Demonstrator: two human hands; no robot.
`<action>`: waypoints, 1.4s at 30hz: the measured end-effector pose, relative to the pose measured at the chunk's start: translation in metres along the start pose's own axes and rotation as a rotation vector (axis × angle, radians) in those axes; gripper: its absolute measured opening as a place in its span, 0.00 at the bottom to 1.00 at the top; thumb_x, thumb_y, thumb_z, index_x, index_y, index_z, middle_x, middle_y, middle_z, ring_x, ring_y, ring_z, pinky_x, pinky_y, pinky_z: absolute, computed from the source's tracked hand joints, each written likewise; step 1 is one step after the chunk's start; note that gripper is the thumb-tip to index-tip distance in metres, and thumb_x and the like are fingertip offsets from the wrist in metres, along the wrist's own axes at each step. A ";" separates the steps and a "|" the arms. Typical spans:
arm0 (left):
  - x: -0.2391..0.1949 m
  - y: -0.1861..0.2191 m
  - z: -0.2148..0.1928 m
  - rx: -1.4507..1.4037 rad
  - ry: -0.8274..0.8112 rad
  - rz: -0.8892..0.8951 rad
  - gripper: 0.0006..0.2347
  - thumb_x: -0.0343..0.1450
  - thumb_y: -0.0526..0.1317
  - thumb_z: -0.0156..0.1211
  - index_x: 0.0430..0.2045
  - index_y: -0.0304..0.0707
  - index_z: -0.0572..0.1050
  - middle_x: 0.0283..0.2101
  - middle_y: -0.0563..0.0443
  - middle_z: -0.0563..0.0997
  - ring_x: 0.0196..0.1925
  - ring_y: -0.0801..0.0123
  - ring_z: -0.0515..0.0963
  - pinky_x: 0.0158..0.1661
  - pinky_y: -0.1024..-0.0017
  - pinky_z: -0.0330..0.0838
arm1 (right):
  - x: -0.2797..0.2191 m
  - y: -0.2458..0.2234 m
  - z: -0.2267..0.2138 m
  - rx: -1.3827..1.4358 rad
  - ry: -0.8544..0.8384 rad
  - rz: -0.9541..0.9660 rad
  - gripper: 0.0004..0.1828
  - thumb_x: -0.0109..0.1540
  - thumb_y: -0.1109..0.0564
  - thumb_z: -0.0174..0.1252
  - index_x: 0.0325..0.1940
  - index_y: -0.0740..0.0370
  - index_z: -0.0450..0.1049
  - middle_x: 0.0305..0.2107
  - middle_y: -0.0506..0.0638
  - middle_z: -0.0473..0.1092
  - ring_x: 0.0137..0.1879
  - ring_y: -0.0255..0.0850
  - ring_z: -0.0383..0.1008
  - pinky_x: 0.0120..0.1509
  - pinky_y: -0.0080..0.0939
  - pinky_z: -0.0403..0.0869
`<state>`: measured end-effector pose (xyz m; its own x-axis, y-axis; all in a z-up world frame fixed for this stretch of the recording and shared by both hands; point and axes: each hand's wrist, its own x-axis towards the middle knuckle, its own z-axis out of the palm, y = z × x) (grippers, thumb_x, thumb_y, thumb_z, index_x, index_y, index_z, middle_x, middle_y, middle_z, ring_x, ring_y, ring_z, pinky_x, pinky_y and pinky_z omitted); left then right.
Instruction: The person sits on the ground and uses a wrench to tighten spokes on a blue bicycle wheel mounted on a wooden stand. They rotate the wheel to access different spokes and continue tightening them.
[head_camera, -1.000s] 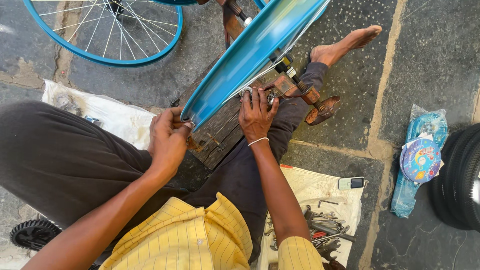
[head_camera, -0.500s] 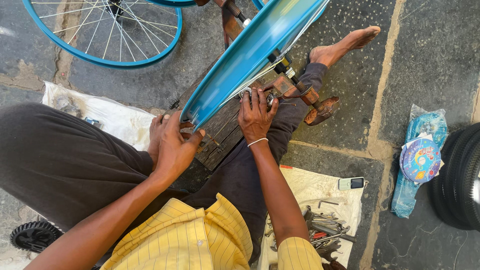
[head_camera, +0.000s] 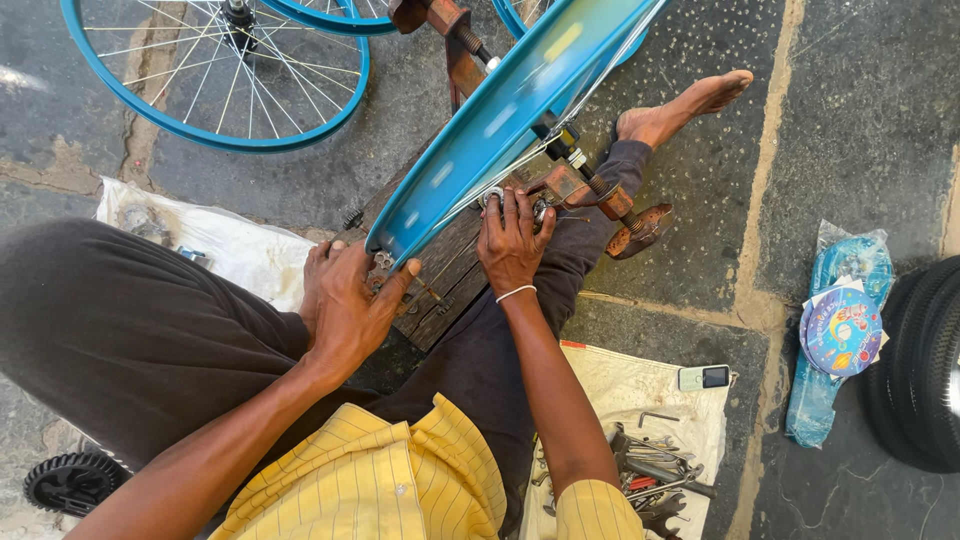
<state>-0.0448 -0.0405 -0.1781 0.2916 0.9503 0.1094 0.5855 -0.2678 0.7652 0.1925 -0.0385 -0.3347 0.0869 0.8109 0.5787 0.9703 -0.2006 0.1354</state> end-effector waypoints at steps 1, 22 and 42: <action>0.001 0.003 -0.003 -0.002 -0.014 -0.010 0.17 0.72 0.46 0.68 0.23 0.30 0.73 0.19 0.45 0.69 0.23 0.64 0.67 0.29 0.62 0.62 | 0.000 0.000 0.000 0.000 -0.002 -0.002 0.12 0.68 0.49 0.62 0.54 0.49 0.79 0.55 0.44 0.74 0.71 0.39 0.65 0.83 0.59 0.32; 0.039 0.100 -0.057 -0.045 0.270 0.584 0.18 0.75 0.35 0.70 0.55 0.28 0.70 0.51 0.40 0.74 0.51 0.54 0.74 0.52 0.62 0.70 | -0.002 0.001 -0.007 0.029 -0.019 0.003 0.12 0.67 0.51 0.61 0.54 0.51 0.79 0.57 0.45 0.74 0.71 0.40 0.65 0.83 0.59 0.34; 0.002 0.060 -0.078 -0.268 0.106 0.343 0.23 0.72 0.39 0.69 0.59 0.27 0.70 0.51 0.42 0.77 0.51 0.64 0.78 0.53 0.70 0.73 | 0.036 -0.027 -0.156 0.928 0.025 0.139 0.14 0.61 0.59 0.67 0.51 0.60 0.76 0.51 0.53 0.74 0.64 0.51 0.73 0.76 0.56 0.62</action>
<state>-0.0681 -0.0419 -0.0822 0.3478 0.8282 0.4394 0.2473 -0.5331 0.8091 0.1344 -0.0898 -0.1923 0.2212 0.7981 0.5605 0.7449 0.2327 -0.6253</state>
